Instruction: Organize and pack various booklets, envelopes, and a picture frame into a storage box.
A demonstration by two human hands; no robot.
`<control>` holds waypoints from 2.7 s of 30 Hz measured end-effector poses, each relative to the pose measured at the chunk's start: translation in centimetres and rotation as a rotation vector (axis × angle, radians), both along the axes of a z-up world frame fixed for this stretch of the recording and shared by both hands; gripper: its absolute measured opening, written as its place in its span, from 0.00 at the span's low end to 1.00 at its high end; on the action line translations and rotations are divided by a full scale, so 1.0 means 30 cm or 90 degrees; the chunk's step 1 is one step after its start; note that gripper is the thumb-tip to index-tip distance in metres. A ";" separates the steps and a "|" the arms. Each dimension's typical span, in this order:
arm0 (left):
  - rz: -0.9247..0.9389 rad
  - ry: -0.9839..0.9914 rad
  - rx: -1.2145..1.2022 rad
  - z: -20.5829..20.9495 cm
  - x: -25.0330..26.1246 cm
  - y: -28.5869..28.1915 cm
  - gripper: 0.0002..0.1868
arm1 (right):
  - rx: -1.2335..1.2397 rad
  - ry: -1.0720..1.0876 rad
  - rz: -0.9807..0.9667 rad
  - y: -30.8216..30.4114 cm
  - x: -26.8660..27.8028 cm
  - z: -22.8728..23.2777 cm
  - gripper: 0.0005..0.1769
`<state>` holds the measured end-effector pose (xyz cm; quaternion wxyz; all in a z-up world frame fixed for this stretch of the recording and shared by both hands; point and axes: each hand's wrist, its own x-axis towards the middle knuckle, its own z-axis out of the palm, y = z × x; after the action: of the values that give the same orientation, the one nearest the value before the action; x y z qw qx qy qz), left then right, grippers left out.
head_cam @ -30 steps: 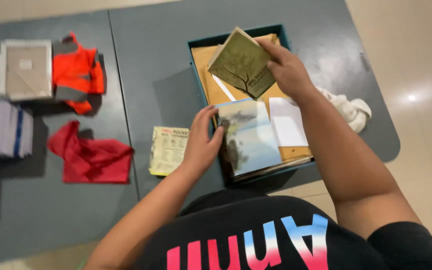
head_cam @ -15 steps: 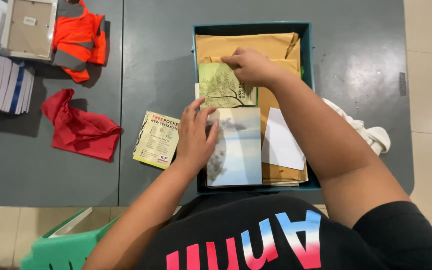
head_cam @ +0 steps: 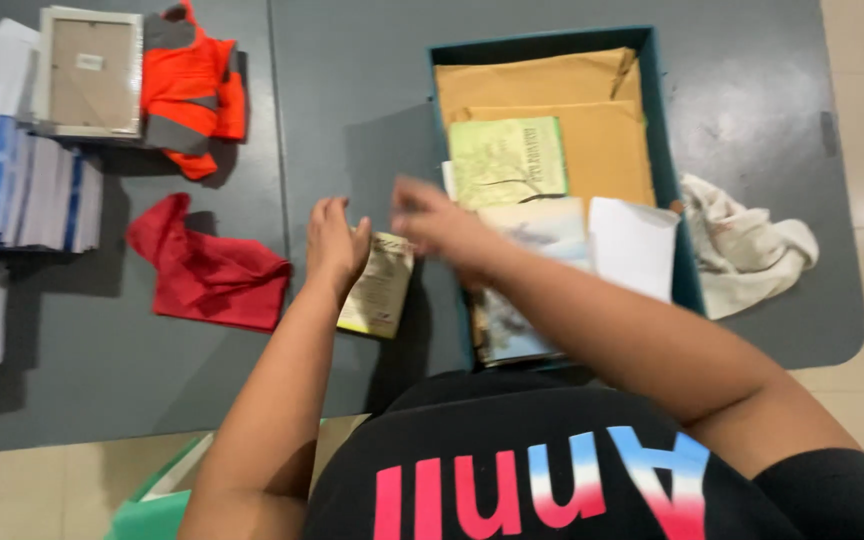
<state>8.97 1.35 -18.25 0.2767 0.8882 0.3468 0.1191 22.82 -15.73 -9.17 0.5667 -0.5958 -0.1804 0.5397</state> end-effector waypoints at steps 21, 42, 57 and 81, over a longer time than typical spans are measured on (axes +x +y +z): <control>-0.069 0.038 -0.117 -0.090 -0.336 0.038 0.26 | -0.244 0.229 -0.191 0.083 -0.349 -0.389 0.25; -0.169 -0.426 -0.181 0.637 0.520 -0.185 0.36 | 0.189 -0.294 -0.227 -0.270 0.609 0.327 0.26; -0.082 0.153 -0.211 0.390 0.540 -0.256 0.17 | -0.197 -0.544 0.166 -0.185 0.676 0.109 0.24; -0.001 0.093 -0.178 -0.143 -0.163 0.173 0.28 | -0.273 -0.136 0.044 0.181 -0.211 -0.127 0.37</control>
<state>4.09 6.54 -22.53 0.3716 0.8476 0.3788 0.0047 16.50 -10.29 -12.97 0.3860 -0.7498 -0.1406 0.5187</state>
